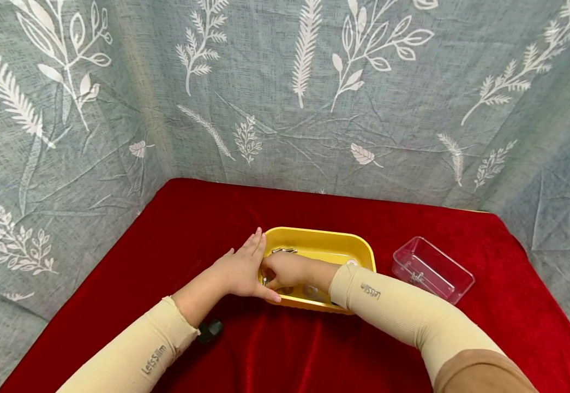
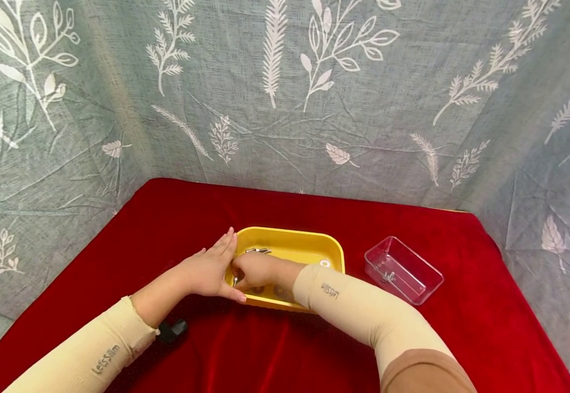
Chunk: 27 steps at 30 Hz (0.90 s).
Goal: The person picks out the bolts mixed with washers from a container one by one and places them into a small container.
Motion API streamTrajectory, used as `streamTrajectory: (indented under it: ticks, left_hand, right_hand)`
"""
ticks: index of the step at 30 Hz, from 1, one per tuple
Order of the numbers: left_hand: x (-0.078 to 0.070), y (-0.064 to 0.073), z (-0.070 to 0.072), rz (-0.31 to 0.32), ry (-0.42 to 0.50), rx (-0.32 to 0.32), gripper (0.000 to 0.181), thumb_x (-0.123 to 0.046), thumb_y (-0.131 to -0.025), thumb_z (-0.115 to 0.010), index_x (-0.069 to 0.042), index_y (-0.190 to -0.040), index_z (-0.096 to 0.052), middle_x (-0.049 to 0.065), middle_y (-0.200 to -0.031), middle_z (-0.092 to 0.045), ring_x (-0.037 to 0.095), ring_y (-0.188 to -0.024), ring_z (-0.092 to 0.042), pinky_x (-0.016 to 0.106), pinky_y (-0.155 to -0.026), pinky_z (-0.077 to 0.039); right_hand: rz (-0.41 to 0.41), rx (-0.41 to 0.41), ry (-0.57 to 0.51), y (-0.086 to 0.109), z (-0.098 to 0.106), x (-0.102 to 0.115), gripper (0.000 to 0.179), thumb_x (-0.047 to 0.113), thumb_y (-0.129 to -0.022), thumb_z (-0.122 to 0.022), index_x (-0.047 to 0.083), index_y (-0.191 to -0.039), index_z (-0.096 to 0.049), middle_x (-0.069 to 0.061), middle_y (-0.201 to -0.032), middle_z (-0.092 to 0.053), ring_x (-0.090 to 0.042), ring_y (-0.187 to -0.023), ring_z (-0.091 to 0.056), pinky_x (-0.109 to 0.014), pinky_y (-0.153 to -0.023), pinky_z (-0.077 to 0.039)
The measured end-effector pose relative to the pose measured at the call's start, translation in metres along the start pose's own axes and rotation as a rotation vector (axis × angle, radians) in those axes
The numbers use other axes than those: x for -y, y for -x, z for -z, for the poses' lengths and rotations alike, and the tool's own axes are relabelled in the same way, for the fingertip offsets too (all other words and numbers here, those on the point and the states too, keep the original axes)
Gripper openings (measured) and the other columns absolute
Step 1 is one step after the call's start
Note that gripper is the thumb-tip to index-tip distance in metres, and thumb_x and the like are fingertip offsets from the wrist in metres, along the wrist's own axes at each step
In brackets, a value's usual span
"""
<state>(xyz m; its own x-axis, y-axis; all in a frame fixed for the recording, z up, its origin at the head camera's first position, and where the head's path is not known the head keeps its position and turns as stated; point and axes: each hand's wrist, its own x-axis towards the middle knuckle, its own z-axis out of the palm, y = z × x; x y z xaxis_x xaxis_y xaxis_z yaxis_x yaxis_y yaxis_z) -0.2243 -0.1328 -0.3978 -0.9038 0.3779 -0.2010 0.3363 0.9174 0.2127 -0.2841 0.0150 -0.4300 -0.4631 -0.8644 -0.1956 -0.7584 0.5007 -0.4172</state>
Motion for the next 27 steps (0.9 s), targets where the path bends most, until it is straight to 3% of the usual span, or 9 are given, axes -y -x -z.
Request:
streamTrajectory:
  ticks: [8, 15, 18, 22, 27]
  left_hand:
    - [0.000, 0.000, 0.000, 0.000, -0.002, 0.006, 0.139, -0.086, -0.052, -0.053, 0.000, -0.145, 0.001, 0.015, -0.152, 0.007, 0.024, -0.140, -0.002, 0.057, -0.102, -0.024]
    - [-0.001, 0.001, 0.001, -0.006, 0.017, 0.015, 0.136, -0.083, -0.054, -0.056, 0.000, -0.145, 0.002, 0.014, -0.151, 0.009, 0.024, -0.140, -0.001, 0.058, -0.102, -0.022]
    - [-0.002, 0.003, 0.002, -0.007, 0.016, 0.024, 0.136, -0.082, -0.055, -0.057, 0.000, -0.145, 0.003, 0.014, -0.151, 0.010, 0.024, -0.140, -0.001, 0.057, -0.102, -0.022]
    - [-0.002, 0.003, 0.003, -0.010, -0.008, 0.021, 0.136, -0.083, -0.055, -0.056, 0.000, -0.145, 0.002, 0.015, -0.151, 0.010, 0.025, -0.139, -0.002, 0.057, -0.102, -0.023]
    - [-0.001, 0.003, 0.003, -0.009, -0.016, 0.021, 0.138, -0.085, -0.053, -0.053, 0.001, -0.145, 0.002, 0.015, -0.151, 0.009, 0.025, -0.139, -0.002, 0.057, -0.102, -0.023]
  right_hand:
    - [-0.016, -0.008, -0.015, 0.001, 0.000, 0.000, 0.016, 0.022, -0.080, -0.071, 0.012, -0.086, -0.060, 0.010, -0.070, -0.056, -0.003, -0.061, -0.053, -0.014, -0.060, -0.043]
    - [0.058, 0.053, -0.133, 0.003, 0.008, -0.008, 0.009, 0.015, -0.082, -0.068, 0.010, -0.087, -0.062, 0.006, -0.066, -0.057, -0.003, -0.056, -0.051, -0.017, -0.056, -0.044]
    - [0.078, 0.066, -0.127, 0.005, 0.012, -0.013, 0.009, 0.013, -0.081, -0.069, 0.010, -0.086, -0.063, 0.008, -0.070, -0.058, -0.002, -0.061, -0.052, -0.016, -0.060, -0.045]
    - [0.068, 0.057, -0.133, 0.008, 0.019, -0.018, 0.010, 0.013, -0.079, -0.071, 0.012, -0.087, -0.064, 0.009, -0.075, -0.060, -0.002, -0.068, -0.054, -0.016, -0.064, -0.046]
    - [0.013, 0.027, -0.255, 0.014, 0.032, -0.026, 0.009, 0.011, -0.080, -0.070, 0.012, -0.086, -0.064, 0.007, -0.076, -0.064, -0.005, -0.068, -0.057, -0.019, -0.063, -0.047]
